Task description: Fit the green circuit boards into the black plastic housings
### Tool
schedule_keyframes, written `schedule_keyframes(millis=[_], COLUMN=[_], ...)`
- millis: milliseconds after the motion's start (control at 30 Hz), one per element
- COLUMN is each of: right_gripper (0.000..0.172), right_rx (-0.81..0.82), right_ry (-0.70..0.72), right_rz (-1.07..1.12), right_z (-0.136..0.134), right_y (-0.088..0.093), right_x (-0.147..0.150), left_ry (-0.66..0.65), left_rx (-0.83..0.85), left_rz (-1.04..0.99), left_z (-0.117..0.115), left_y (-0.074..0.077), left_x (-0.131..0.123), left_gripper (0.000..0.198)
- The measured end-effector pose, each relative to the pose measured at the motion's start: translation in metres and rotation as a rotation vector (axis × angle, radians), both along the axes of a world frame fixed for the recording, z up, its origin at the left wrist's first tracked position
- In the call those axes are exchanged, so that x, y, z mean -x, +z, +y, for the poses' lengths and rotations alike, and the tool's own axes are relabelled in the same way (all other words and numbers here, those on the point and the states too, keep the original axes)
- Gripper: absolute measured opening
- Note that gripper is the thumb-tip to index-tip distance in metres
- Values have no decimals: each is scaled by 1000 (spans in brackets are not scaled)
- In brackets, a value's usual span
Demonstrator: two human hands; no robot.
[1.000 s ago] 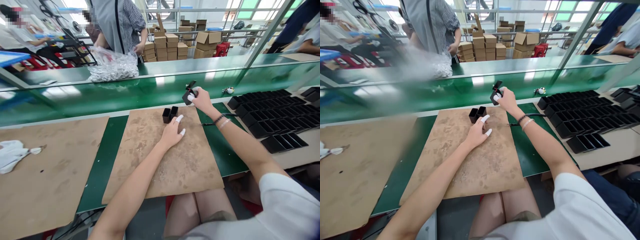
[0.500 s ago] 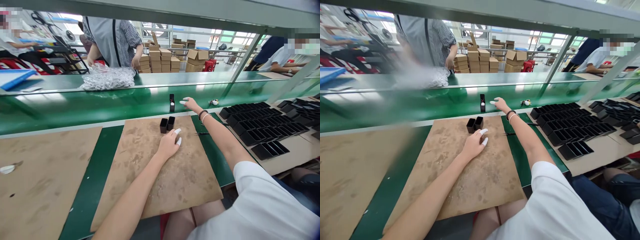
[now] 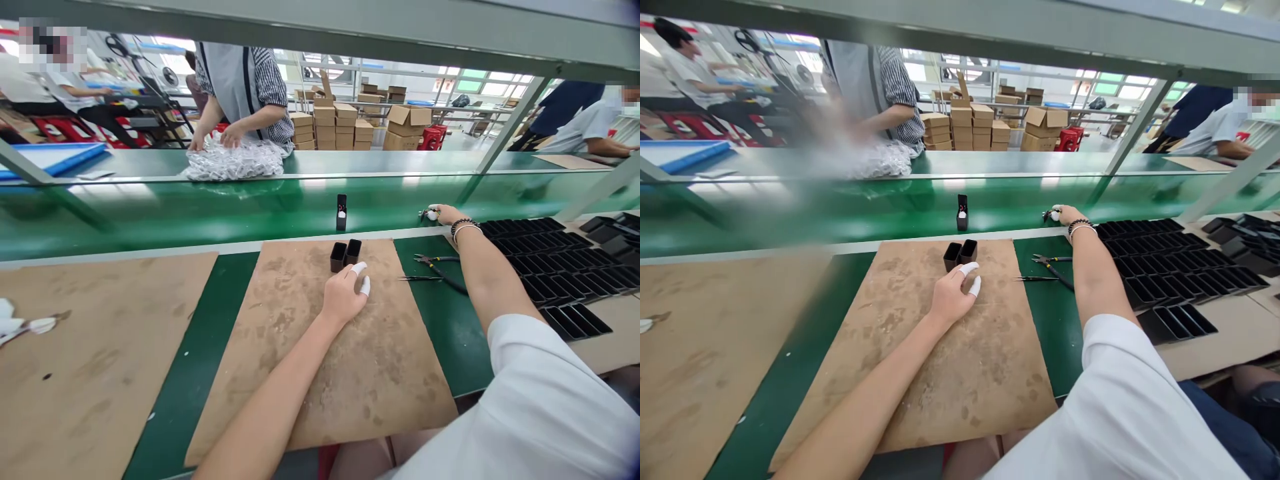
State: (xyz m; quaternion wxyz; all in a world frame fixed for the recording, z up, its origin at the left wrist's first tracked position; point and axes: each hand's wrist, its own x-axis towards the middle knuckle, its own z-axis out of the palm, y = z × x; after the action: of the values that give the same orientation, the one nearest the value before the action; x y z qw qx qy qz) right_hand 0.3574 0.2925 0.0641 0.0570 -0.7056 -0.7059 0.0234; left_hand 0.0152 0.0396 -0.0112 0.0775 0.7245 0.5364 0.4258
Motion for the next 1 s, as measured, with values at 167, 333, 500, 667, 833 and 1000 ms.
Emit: schedule_keyframes(millis=[167, 333, 500, 667, 833, 1000], right_gripper=[43, 31, 17, 32, 29, 25], right_rx=[55, 5, -66, -98, 125, 341], right_ry=[-23, -22, -34, 92, 147, 103], right_rz=[-4, 104, 399, 865, 1788, 1918], right_z=[10, 4, -21, -83, -159, -189], right_y=[2, 11, 28, 30, 8, -10], right_x=[14, 25, 39, 74, 112, 134], left_ry=[63, 217, 304, 167, 118, 0], left_rx=[-42, -181, -173, 180, 349, 381], left_rz=[-83, -257, -365, -496, -494, -522], left_z=[0, 5, 12, 16, 17, 23], left_y=[1, 2, 4, 11, 15, 11], left_x=[1, 4, 3, 7, 13, 24], left_gripper=[32, 44, 69, 92, 102, 113])
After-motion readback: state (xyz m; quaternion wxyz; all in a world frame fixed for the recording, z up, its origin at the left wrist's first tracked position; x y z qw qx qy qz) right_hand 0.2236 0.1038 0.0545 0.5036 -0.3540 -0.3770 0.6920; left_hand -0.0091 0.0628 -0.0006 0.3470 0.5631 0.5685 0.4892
